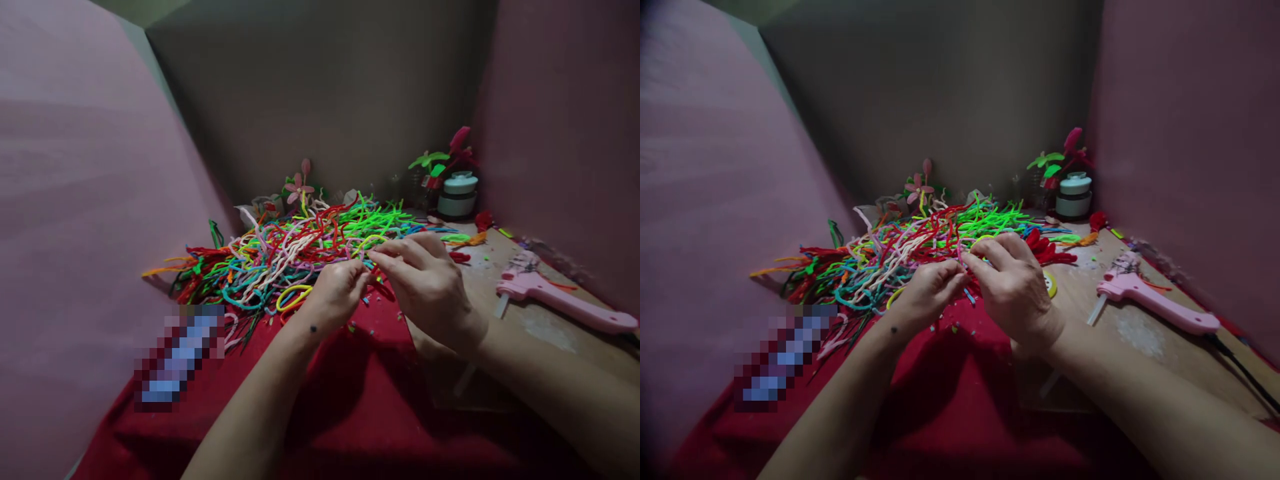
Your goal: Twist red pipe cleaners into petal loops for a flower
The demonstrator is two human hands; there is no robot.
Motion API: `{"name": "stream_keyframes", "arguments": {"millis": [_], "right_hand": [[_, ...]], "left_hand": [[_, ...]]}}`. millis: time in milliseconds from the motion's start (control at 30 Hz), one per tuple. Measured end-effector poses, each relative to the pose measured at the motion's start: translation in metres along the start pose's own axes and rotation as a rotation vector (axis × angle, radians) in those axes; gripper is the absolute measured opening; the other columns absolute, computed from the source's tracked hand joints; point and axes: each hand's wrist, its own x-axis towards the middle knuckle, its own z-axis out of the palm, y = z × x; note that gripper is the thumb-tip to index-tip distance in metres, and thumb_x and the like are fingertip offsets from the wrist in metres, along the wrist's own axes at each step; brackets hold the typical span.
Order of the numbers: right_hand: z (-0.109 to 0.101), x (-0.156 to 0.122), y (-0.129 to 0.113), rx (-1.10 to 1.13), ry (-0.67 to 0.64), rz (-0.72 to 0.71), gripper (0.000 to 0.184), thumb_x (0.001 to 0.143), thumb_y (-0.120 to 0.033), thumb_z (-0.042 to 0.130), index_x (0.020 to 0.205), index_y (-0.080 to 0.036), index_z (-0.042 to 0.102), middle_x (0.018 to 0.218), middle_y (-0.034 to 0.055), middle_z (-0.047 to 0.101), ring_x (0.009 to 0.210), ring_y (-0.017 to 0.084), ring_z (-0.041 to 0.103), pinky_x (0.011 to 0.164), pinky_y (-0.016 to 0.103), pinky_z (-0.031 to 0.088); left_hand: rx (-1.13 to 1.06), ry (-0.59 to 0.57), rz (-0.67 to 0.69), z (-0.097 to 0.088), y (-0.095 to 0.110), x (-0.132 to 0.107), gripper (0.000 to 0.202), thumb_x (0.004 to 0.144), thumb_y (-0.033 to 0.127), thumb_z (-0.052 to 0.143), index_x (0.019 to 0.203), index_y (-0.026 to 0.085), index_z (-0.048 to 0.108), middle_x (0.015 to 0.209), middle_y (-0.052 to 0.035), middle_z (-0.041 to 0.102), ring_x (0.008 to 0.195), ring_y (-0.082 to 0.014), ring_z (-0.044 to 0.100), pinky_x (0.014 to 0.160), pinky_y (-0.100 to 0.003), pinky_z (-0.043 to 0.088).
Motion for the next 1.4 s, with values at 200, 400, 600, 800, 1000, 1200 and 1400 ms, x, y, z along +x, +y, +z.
{"name": "stream_keyframes", "arguments": {"millis": [200,400,600,800,1000,1200,1400], "right_hand": [[0.0,0.003,0.001,0.287,-0.239,0.401,0.018,0.079,-0.025,0.055,0.07,-0.019,0.07,0.066,0.0037,0.064,0.066,0.016,0.052,0.061,0.028,0.039],[-0.003,0.008,0.002,0.659,-0.399,0.766,0.018,0.071,-0.028,0.06,0.064,-0.015,0.069,0.059,0.0024,0.063,0.055,0.013,0.052,0.055,0.026,0.038],[0.002,0.008,0.011,0.86,-0.392,0.92,0.009,0.06,-0.023,0.064,0.057,-0.015,0.065,0.053,0.0011,0.059,0.05,0.01,0.047,0.051,0.025,0.036],[0.005,0.007,0.013,0.852,-0.576,0.953,0.012,0.058,-0.023,0.064,0.051,-0.014,0.061,0.047,-0.0001,0.052,0.045,0.008,0.041,0.047,0.024,0.03],[0.011,0.002,0.015,0.851,-0.503,0.926,0.017,0.062,-0.027,0.061,0.053,-0.013,0.06,0.047,-0.0012,0.05,0.046,0.008,0.039,0.047,0.024,0.028],[0.009,0.002,0.012,0.847,-0.477,0.918,0.015,0.063,-0.027,0.061,0.06,-0.012,0.063,0.052,0.0003,0.055,0.05,0.009,0.043,0.05,0.024,0.032],[0.011,0.001,0.009,0.825,-0.459,0.938,0.014,0.064,-0.026,0.06,0.061,-0.012,0.062,0.055,0.0014,0.057,0.05,0.01,0.046,0.05,0.023,0.034]], "left_hand": [[-0.167,0.024,-0.127,0.002,0.002,0.002,0.026,0.08,0.029,0.046,0.059,0.015,0.051,0.05,0.0014,0.051,0.047,-0.0086,0.043,0.048,-0.02,0.033],[-0.255,0.077,-0.145,0.009,-0.001,0.003,0.025,0.08,0.03,0.048,0.06,0.015,0.051,0.053,0.0013,0.052,0.049,-0.0086,0.044,0.05,-0.021,0.035],[-0.063,0.216,0.002,0.011,-0.003,0.003,0.019,0.079,0.027,0.051,0.066,0.015,0.058,0.064,-0.0001,0.054,0.064,-0.0109,0.049,0.062,-0.022,0.038],[0.121,0.207,0.048,0.014,-0.005,0.002,0.021,0.08,0.025,0.05,0.062,0.016,0.056,0.061,0.0013,0.049,0.06,-0.0095,0.045,0.059,-0.022,0.034],[0.029,0.163,0.032,0.011,-0.004,0.002,0.015,0.079,0.024,0.051,0.068,0.015,0.057,0.062,0.002,0.051,0.06,-0.0086,0.044,0.059,-0.02,0.034],[-0.117,0.134,-0.07,0.004,-0.001,0.002,0.02,0.078,0.028,0.052,0.07,0.013,0.062,0.062,0.0003,0.055,0.06,-0.0099,0.047,0.058,-0.02,0.036],[-0.005,0.16,-0.023,0.009,0.001,0.0,0.019,0.079,0.024,0.049,0.069,0.014,0.06,0.06,0.0016,0.053,0.056,-0.0082,0.044,0.056,-0.019,0.034]]}}
